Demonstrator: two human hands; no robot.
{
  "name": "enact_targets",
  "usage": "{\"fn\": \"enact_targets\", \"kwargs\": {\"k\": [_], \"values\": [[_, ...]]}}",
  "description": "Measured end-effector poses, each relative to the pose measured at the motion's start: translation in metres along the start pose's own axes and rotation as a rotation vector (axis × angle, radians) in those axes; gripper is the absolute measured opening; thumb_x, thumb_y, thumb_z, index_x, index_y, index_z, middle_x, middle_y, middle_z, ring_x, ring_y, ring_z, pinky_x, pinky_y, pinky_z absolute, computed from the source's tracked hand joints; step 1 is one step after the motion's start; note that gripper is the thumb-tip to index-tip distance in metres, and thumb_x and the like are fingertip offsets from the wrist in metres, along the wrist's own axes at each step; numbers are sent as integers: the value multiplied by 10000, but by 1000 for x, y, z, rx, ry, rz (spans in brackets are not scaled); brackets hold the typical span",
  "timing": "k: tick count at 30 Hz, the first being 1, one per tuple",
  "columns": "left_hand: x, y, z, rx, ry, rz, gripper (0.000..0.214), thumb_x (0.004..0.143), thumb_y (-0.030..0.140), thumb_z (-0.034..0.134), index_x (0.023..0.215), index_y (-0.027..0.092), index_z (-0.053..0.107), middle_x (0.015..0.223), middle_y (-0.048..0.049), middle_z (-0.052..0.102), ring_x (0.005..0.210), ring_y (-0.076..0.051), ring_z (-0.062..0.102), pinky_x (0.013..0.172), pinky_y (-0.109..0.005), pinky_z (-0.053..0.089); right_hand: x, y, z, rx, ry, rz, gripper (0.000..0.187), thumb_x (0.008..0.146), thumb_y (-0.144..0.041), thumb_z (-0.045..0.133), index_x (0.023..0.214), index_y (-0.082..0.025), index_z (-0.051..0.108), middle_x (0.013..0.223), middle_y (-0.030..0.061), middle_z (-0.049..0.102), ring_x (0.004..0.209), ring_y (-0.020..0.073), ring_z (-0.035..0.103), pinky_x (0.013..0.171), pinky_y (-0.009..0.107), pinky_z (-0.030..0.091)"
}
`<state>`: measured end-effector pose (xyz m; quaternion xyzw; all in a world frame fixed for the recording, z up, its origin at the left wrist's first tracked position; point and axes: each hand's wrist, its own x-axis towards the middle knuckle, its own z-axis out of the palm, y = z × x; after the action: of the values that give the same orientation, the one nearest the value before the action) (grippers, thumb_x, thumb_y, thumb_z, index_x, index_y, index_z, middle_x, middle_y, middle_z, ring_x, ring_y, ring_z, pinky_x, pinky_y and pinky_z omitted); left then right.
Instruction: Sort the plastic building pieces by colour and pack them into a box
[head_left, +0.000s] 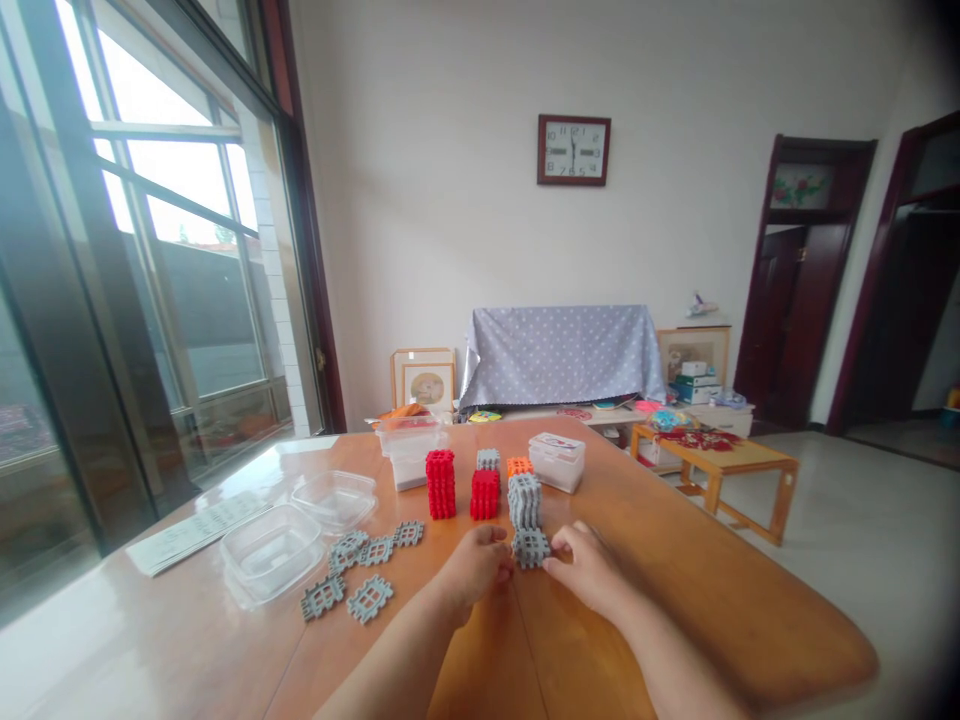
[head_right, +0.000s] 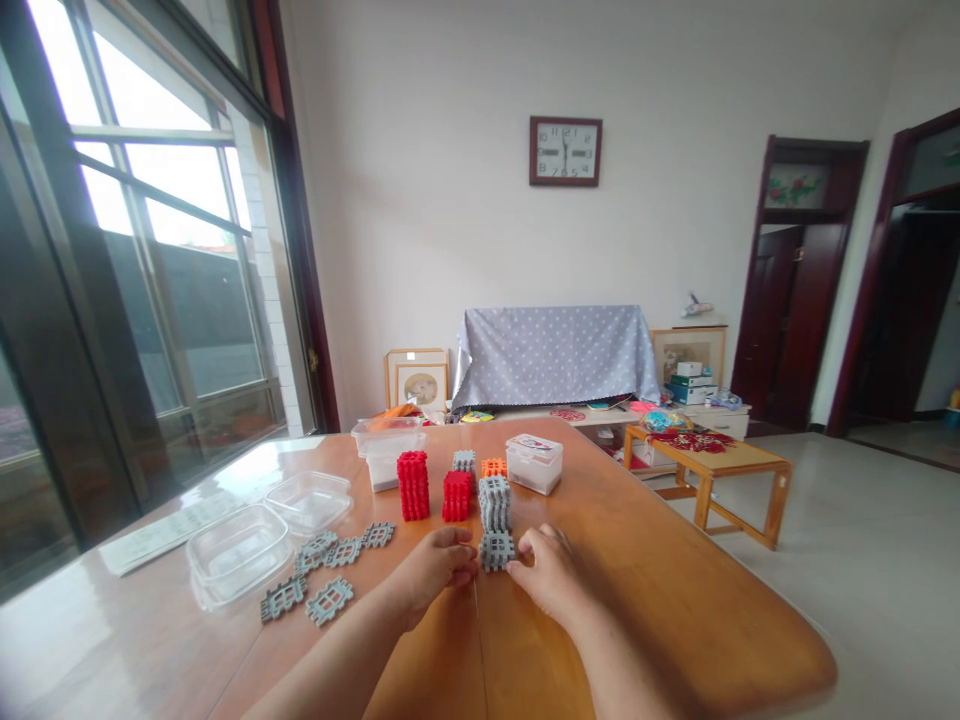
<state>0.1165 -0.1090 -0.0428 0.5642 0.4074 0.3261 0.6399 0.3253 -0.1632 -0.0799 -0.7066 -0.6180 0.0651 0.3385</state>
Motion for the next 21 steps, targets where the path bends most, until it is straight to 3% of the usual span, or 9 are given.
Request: {"fn": "enact_targets", "kwargs": {"k": [9,21], "values": [[10,-3,23,-79,68,-42,281,736,156,679,1005,111,616,742,-34,628,687,-137,617,716,-277,489,-5,-4,-2,-64,19,-46,125,828,-329,635,789,-227,695,867,28,599,897,203,579,762,280,393],[5,-12,21,-181,8,3,232,745,203,720,957,132,656,864,-54,675,748,-121,640,760,-247,495,-4,-9,-7,-175,35,-25,234,914,-337,538,800,-237,717,820,46,608,869,204,587,745,278,380]]}}
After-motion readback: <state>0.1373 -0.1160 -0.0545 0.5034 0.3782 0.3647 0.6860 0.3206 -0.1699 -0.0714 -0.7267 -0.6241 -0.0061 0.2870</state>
